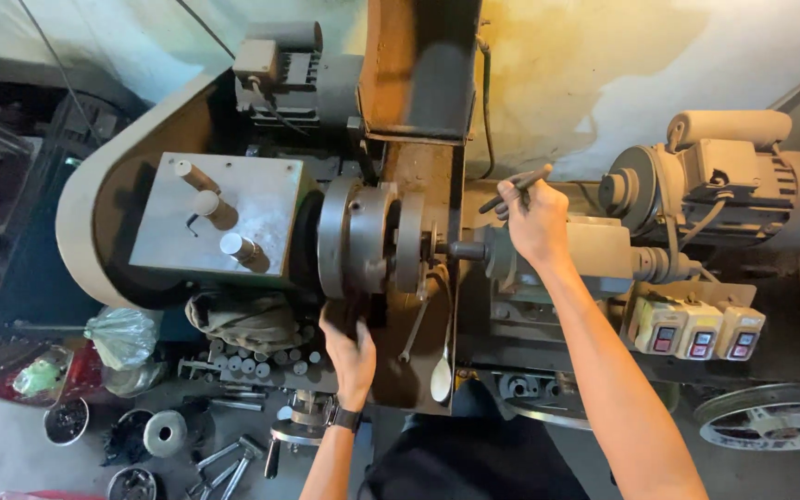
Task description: The person operates a metal lathe, using a tool to manually rotate the chuck and tighten a cylindrical metal part. They then secure a guard, start the machine, and use a file to smooth the rotating part before stopping the machine and inspecting the finished piece.
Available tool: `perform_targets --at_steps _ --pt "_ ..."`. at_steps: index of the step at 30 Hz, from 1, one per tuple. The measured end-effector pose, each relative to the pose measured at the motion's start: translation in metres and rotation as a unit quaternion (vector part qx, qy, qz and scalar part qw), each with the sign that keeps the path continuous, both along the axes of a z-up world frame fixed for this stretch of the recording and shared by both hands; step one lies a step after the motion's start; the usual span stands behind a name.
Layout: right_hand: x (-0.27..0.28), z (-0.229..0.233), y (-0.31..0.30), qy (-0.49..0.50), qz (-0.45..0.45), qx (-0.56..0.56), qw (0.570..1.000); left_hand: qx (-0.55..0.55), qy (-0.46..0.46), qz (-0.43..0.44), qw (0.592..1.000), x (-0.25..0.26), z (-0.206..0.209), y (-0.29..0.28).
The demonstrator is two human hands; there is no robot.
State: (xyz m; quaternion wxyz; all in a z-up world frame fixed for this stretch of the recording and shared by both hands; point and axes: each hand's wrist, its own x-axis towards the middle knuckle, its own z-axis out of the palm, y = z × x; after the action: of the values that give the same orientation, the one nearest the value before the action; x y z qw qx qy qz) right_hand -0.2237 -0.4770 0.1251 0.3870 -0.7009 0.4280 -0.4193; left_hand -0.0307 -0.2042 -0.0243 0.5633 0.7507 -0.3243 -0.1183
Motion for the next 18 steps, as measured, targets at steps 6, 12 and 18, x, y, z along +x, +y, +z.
perform_targets --at_steps 6,12,18 --pt "0.000 -0.005 -0.002 -0.010 0.002 0.000 1.000 -0.108 -0.304 -0.006 0.946 0.027 0.179 -0.077" --pt "-0.005 -0.006 -0.003 -0.031 0.000 0.009 0.999 0.335 -0.153 -0.075 0.927 0.080 0.195 -0.164" --pt "-0.007 -0.008 -0.001 -0.057 0.012 0.012 0.998 -0.092 -0.200 -0.010 0.975 0.029 0.147 -0.070"
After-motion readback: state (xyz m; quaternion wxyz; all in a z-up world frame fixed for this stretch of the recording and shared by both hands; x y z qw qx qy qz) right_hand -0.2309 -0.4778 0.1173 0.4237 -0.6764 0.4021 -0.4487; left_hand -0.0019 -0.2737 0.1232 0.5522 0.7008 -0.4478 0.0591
